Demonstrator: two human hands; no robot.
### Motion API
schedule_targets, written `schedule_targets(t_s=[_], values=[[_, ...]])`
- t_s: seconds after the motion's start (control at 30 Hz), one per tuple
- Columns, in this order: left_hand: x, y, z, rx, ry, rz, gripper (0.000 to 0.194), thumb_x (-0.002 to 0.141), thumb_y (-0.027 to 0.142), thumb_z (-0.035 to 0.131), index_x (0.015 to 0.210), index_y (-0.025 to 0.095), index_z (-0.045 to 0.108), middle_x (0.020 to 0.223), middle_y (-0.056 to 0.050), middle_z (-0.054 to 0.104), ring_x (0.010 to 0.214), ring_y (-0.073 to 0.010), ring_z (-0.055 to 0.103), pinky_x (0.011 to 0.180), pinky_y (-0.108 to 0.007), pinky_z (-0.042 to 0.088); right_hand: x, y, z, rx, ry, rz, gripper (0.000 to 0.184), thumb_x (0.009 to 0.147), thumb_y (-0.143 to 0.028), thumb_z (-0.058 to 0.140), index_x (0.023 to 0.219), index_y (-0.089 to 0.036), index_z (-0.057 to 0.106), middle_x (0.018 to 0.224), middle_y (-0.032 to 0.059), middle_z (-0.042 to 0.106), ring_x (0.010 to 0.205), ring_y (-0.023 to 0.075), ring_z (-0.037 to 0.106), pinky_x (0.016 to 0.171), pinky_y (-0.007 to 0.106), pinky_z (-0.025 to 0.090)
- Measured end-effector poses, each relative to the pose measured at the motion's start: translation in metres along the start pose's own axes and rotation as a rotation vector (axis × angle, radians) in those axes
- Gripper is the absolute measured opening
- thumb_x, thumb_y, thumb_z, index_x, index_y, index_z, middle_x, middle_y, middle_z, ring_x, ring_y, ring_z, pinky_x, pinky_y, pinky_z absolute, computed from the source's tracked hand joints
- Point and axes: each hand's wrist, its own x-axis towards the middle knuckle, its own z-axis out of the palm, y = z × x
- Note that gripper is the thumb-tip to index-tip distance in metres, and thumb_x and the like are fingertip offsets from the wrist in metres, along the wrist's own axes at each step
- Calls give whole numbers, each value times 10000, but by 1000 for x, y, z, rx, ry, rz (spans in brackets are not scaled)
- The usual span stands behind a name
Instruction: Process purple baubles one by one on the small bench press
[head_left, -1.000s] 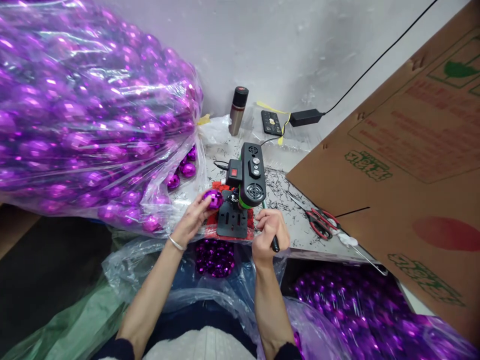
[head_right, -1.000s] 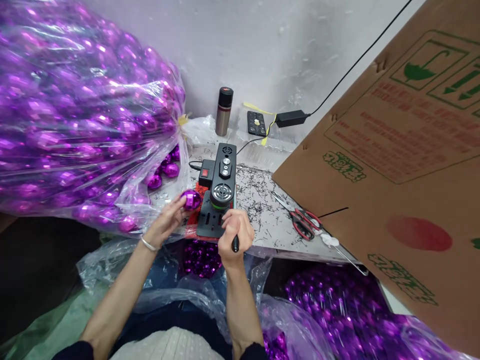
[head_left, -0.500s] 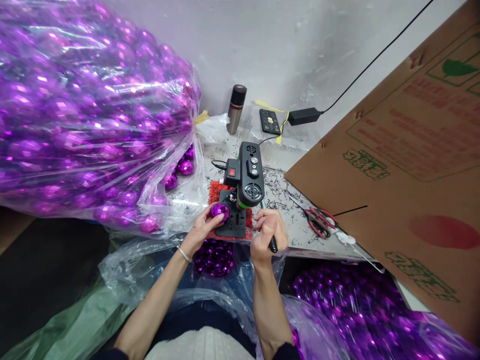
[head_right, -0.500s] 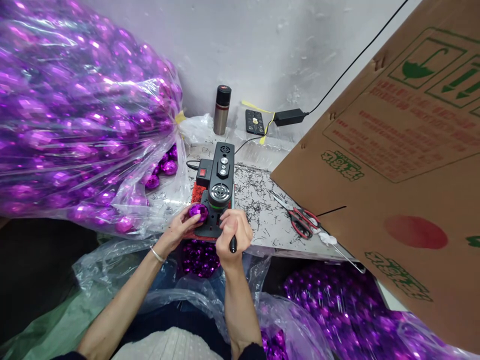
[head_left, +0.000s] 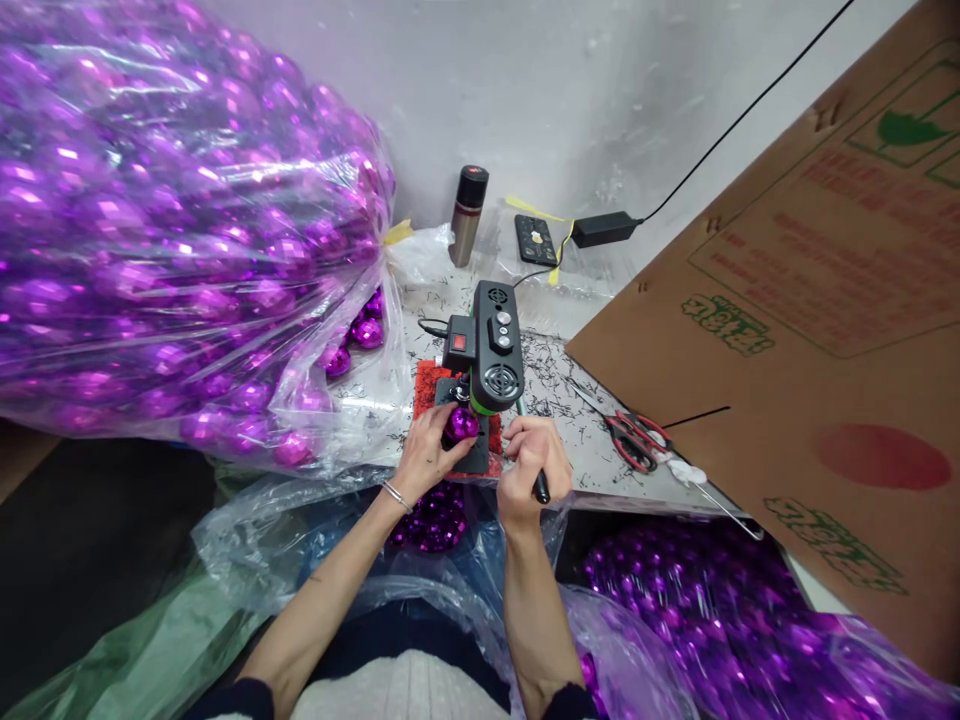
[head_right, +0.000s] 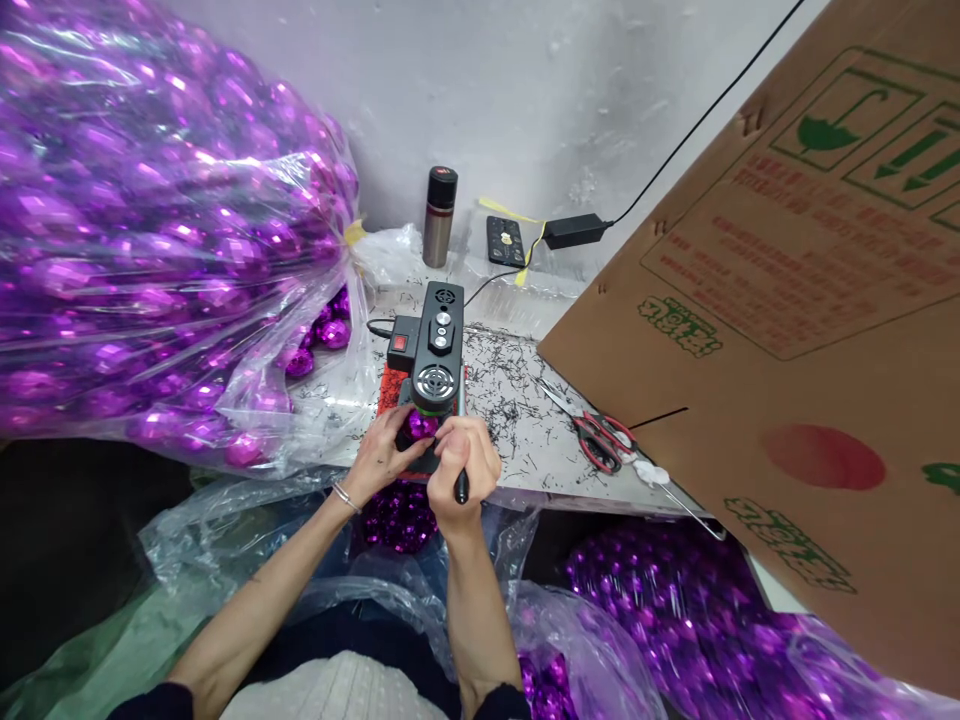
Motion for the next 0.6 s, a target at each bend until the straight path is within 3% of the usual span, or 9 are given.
schedule_targets(t_s=[0.2, 0.6], values=[[-2, -6, 18, 1, 67, 39, 568, 939, 448, 765, 1436, 226, 603, 1351, -132, 738, 1266, -323, 703, 1104, -507, 549, 0, 0, -2, -10, -24, -13, 359, 1068, -182, 431, 726, -232, 530, 689, -24, 590, 678, 130, 615, 642, 288, 462], [-3, -8, 18, -8, 55, 73, 564, 950, 462, 756, 1428, 204, 604, 1336, -140, 740, 1243, -316, 708, 1073, -479, 560, -40, 32, 6, -41, 23, -95, 360, 1068, -197, 373, 745, -234, 527, 757, -7, 615, 694, 137, 630, 669, 318, 506]])
